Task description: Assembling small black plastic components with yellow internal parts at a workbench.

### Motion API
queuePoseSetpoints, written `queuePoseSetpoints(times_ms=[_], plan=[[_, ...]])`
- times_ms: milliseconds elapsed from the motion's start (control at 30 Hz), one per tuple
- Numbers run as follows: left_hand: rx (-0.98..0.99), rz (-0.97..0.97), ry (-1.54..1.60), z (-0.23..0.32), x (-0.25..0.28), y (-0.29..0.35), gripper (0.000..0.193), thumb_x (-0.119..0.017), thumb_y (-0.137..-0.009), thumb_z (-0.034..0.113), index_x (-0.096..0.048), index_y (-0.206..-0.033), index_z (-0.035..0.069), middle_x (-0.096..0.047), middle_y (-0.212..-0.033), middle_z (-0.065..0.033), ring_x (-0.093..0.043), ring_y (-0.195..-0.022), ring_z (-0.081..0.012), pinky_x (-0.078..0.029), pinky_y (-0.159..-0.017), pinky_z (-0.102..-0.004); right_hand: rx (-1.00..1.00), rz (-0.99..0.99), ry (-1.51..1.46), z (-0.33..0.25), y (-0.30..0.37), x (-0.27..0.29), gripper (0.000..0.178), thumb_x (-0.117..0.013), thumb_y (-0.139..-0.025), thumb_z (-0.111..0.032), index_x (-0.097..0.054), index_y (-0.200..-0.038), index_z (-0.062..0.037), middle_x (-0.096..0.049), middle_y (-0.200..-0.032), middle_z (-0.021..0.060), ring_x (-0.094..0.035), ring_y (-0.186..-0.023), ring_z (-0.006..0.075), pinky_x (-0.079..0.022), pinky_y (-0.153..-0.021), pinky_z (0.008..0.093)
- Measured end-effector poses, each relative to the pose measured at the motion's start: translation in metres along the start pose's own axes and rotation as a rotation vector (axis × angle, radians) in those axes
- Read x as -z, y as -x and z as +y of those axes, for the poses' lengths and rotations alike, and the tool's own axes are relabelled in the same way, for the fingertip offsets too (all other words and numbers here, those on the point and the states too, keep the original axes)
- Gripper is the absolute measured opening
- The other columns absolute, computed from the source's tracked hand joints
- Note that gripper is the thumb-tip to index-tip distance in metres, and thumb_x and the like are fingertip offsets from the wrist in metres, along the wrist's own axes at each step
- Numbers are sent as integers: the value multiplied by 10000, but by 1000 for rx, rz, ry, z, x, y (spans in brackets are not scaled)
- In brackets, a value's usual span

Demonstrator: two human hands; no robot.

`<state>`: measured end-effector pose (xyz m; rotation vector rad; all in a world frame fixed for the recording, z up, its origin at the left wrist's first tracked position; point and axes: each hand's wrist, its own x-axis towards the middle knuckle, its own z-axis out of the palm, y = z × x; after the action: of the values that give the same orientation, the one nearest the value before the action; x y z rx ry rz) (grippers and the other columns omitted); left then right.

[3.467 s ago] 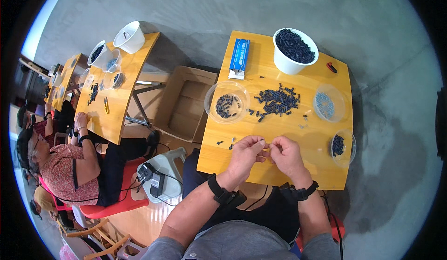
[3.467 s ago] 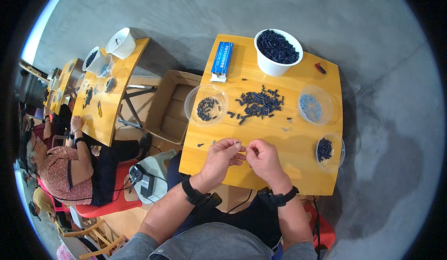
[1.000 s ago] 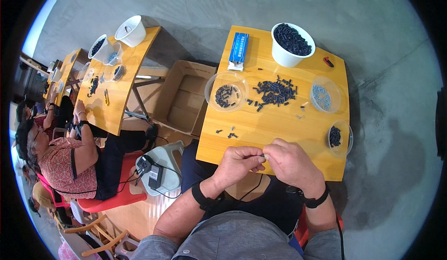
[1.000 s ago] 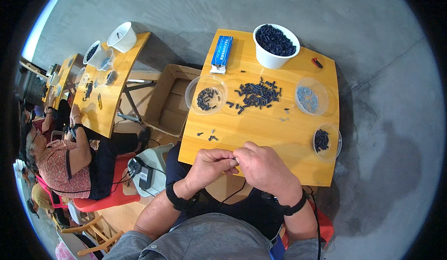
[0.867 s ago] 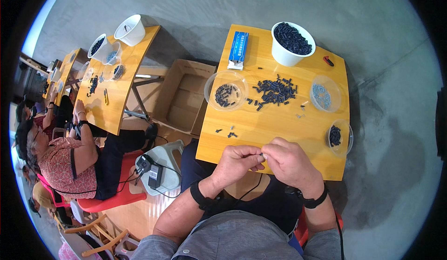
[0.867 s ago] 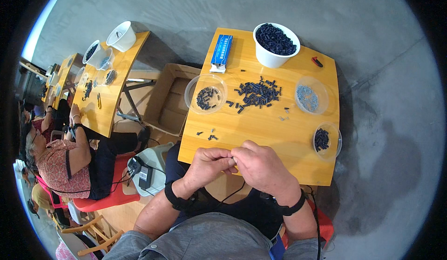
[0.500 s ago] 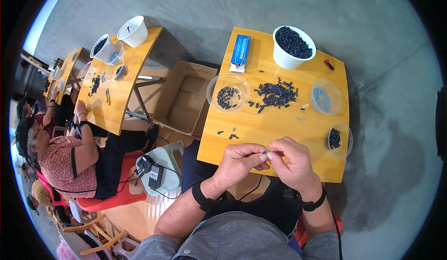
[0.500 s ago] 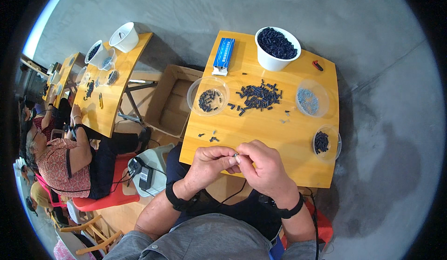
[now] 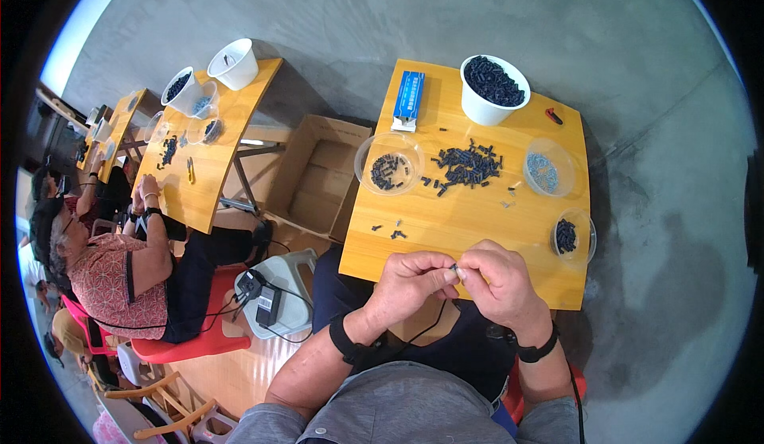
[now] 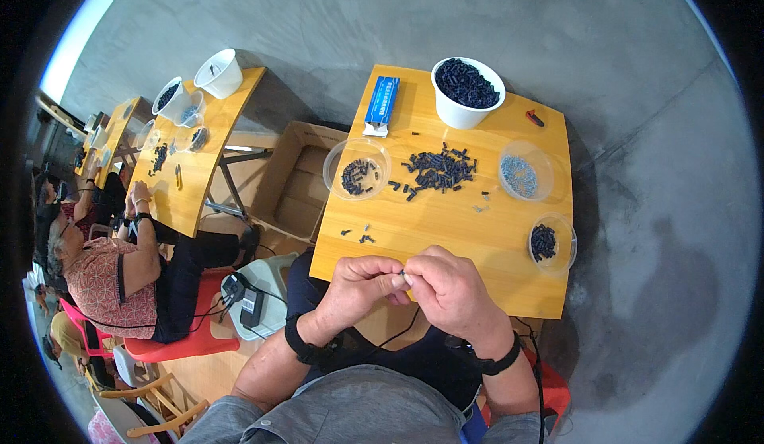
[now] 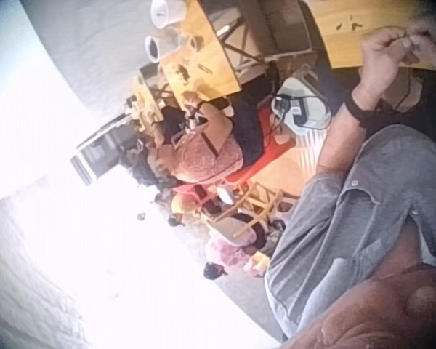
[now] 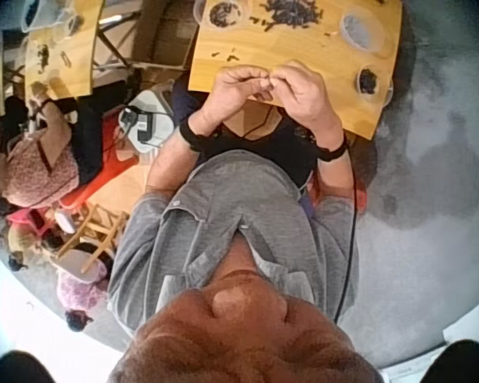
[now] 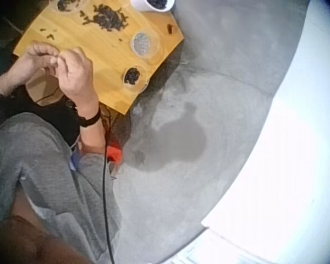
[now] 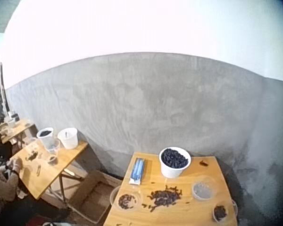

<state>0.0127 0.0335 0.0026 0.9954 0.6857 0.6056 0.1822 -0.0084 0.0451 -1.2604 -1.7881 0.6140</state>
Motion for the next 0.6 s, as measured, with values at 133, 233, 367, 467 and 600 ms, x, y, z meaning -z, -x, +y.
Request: queuePoseSetpoints(times_ms=[133,233,367,467,600], plan=[[-18,-10,-28,0,0,2,105,-605,-875,35,-646,-929,-45,-655,-774,-75,-636,-693,-121,-529,-636,-241,2,-21,12,-4,1,2,71,-597,-771,42,-576,-822,-3,-557,-702,136,-578,-606,300,-452,-524,367],[-17,-16,-51,-3,1,3,106,-602,-877,35,-645,-929,-47,-655,-771,-73,-635,-692,-120,-527,-635,-240,-4,-40,23,-5,1,1,70,-592,-771,40,-575,-824,-2,-558,-713,138,-575,-615,310,-452,-530,375],[6,-17,-64,-8,4,1,106,-604,-875,36,-646,-928,-46,-656,-766,-67,-631,-691,-116,-525,-638,-236,-28,-80,47,-4,1,1,54,-579,-780,27,-563,-824,-1,-560,-727,147,-572,-640,324,-452,-556,387],[7,1,-43,-8,5,0,104,-605,-874,35,-648,-929,-42,-658,-769,-65,-628,-688,-109,-524,-640,-233,-112,-121,-25,0,3,-4,32,-561,-798,12,-555,-826,-1,-560,-731,152,-572,-653,329,-454,-574,391],[10,-11,-56,-20,8,-3,101,-601,-876,32,-650,-928,-39,-661,-774,-65,-625,-684,-105,-523,-639,-231,-193,-159,-95,11,6,-9,17,-545,-816,-3,-553,-831,-4,-556,-734,155,-568,-662,336,-456,-584,387]])
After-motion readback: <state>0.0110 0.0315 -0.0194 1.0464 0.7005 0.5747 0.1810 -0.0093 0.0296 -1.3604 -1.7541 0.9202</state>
